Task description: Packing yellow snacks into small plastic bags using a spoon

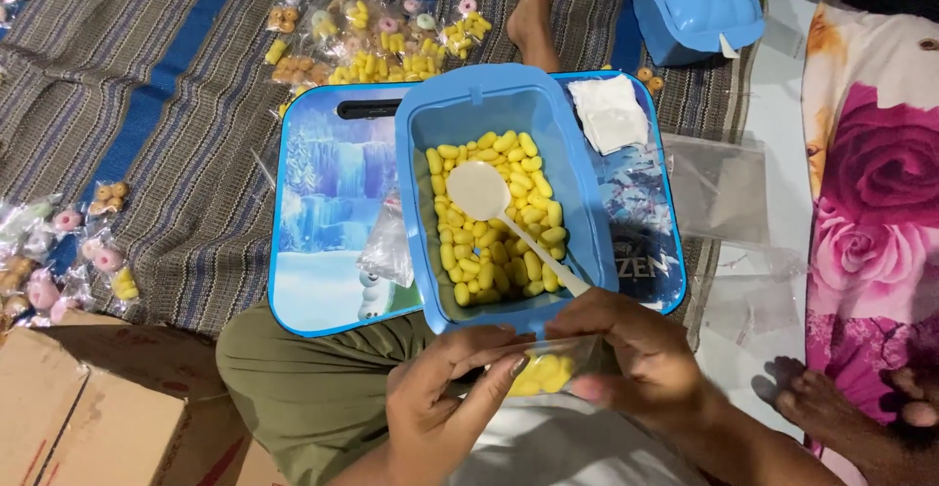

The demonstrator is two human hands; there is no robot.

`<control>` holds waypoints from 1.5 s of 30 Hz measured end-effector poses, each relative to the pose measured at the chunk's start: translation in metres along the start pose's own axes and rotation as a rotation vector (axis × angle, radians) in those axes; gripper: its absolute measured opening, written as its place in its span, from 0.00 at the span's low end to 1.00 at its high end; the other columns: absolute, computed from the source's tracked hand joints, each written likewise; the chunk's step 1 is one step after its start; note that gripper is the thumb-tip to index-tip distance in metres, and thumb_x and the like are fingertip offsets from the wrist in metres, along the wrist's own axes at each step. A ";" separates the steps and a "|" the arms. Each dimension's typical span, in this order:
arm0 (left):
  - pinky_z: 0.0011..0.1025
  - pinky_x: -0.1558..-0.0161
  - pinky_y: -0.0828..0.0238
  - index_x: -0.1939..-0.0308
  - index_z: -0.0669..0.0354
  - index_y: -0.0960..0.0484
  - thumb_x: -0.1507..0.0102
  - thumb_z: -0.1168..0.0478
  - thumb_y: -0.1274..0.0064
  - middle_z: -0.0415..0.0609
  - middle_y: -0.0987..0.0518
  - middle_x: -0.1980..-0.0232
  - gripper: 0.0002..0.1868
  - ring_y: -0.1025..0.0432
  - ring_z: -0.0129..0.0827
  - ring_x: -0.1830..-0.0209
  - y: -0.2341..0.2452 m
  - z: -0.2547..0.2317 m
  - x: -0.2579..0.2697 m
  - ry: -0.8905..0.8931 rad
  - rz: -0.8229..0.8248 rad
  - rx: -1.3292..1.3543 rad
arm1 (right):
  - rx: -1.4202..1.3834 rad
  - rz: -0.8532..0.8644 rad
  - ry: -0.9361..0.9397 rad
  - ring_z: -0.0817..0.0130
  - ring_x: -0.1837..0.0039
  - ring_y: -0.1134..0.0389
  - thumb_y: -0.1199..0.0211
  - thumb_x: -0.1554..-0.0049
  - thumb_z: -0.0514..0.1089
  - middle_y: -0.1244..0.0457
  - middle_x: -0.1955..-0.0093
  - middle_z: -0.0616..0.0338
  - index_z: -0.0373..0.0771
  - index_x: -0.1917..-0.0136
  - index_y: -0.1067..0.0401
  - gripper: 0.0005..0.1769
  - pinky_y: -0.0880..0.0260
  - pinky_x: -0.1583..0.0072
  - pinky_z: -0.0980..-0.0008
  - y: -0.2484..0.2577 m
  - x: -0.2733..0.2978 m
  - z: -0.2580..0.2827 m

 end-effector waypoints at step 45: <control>0.37 0.61 0.27 0.47 0.55 0.16 0.43 0.51 0.32 0.51 0.19 0.55 0.23 0.23 0.40 0.64 0.119 0.171 -0.109 0.147 -0.103 -0.948 | 0.100 -0.361 0.206 0.67 0.53 0.31 0.45 0.34 0.42 0.31 0.50 0.49 0.29 0.47 0.26 0.13 0.29 0.48 0.71 0.084 0.025 -0.005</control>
Point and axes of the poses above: each hand's wrist, its own x-axis away from the middle knuckle, its own y-axis out of the back of the hand, z = x × y, the point moved 7 cm from there along -x, towards the middle knuckle
